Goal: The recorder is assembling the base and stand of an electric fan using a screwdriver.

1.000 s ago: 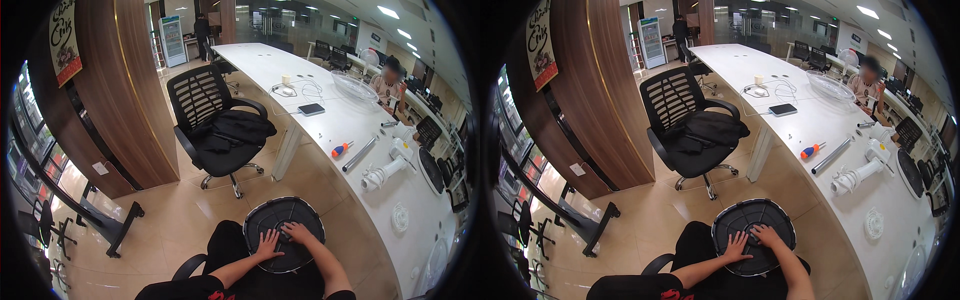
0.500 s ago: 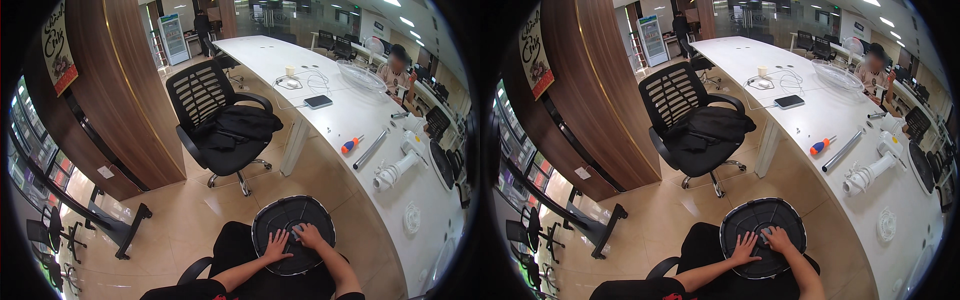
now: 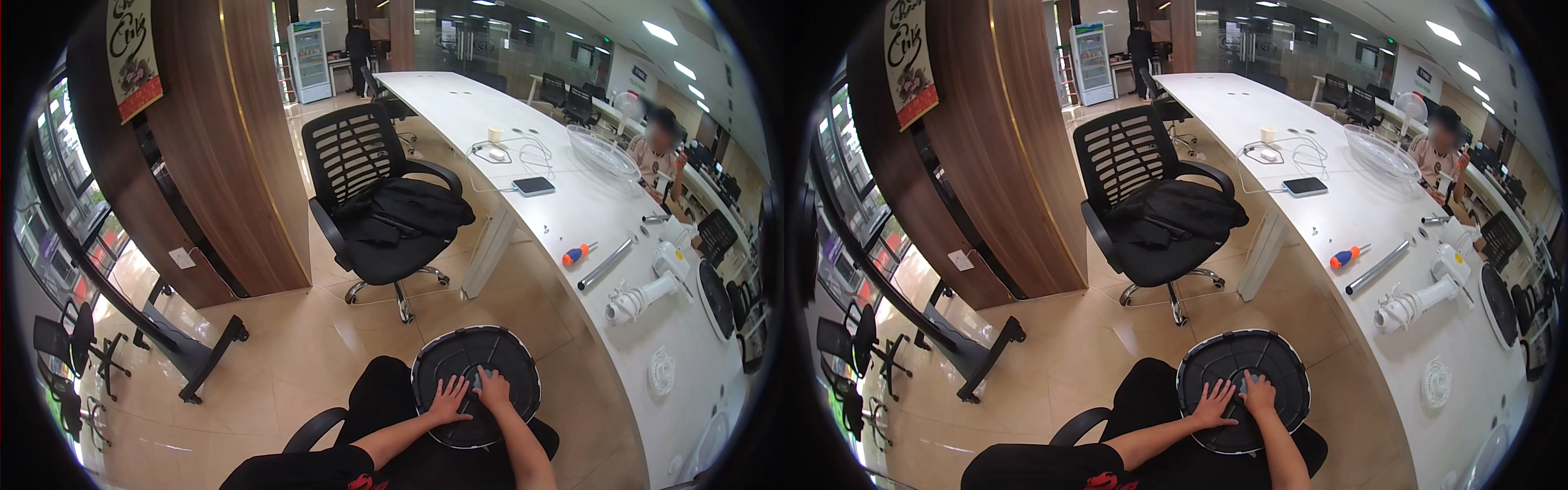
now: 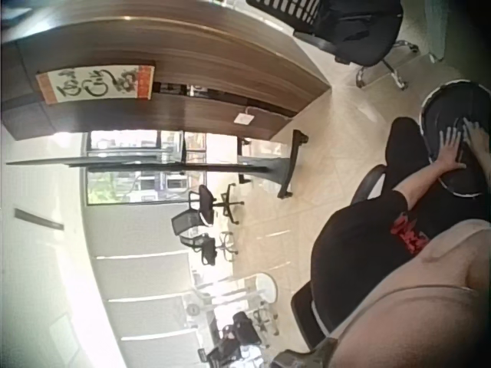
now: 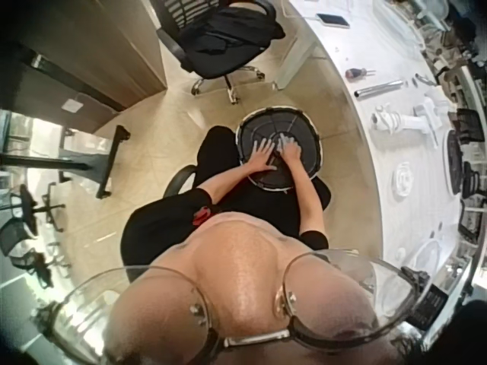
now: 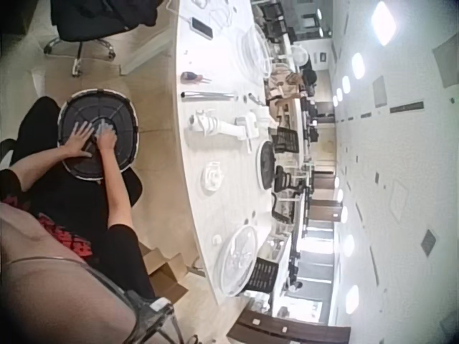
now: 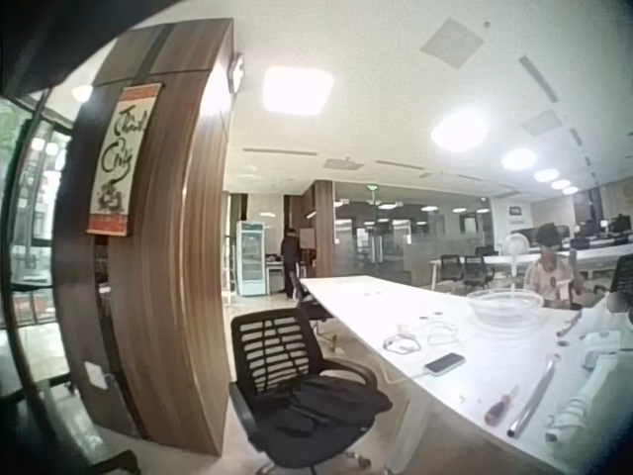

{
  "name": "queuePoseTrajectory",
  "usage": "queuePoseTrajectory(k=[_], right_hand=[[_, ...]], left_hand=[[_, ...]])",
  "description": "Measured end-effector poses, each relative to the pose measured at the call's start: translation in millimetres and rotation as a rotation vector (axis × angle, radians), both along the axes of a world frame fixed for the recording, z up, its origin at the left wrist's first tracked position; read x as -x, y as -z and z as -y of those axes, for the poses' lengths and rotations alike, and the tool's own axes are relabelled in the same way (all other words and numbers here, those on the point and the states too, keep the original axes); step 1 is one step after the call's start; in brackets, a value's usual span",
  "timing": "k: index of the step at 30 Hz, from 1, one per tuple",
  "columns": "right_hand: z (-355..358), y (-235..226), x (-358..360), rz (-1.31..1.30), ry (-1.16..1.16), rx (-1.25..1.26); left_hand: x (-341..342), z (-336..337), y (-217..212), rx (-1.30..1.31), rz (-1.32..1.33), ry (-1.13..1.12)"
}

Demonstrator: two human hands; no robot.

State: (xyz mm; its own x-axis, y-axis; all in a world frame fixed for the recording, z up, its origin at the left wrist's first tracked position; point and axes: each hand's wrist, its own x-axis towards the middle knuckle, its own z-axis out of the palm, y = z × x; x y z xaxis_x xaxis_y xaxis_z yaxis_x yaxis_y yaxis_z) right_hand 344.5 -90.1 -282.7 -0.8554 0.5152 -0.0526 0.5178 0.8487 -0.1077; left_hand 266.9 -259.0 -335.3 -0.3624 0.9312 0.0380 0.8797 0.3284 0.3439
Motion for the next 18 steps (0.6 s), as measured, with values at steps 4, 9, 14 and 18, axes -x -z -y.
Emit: queuePoseTrajectory(k=[4, 9, 14, 18], right_hand=[[-12, -27, -2, 0.143, -0.254, 0.019], [-48, 5, -3, 0.033, -0.613, -0.068], [-54, -18, 3, 0.099, -0.725, 0.026], [-59, -19, 1, 0.037, -0.755, -0.042]], left_hand=[[0, 6, 2, 0.019, 0.036, -0.024], [0, 3, -6, 0.022, 0.031, -0.018], [1, 3, -6, -0.011, 0.013, -0.031], [3, 1, -8, -0.008, 0.017, -0.029]])
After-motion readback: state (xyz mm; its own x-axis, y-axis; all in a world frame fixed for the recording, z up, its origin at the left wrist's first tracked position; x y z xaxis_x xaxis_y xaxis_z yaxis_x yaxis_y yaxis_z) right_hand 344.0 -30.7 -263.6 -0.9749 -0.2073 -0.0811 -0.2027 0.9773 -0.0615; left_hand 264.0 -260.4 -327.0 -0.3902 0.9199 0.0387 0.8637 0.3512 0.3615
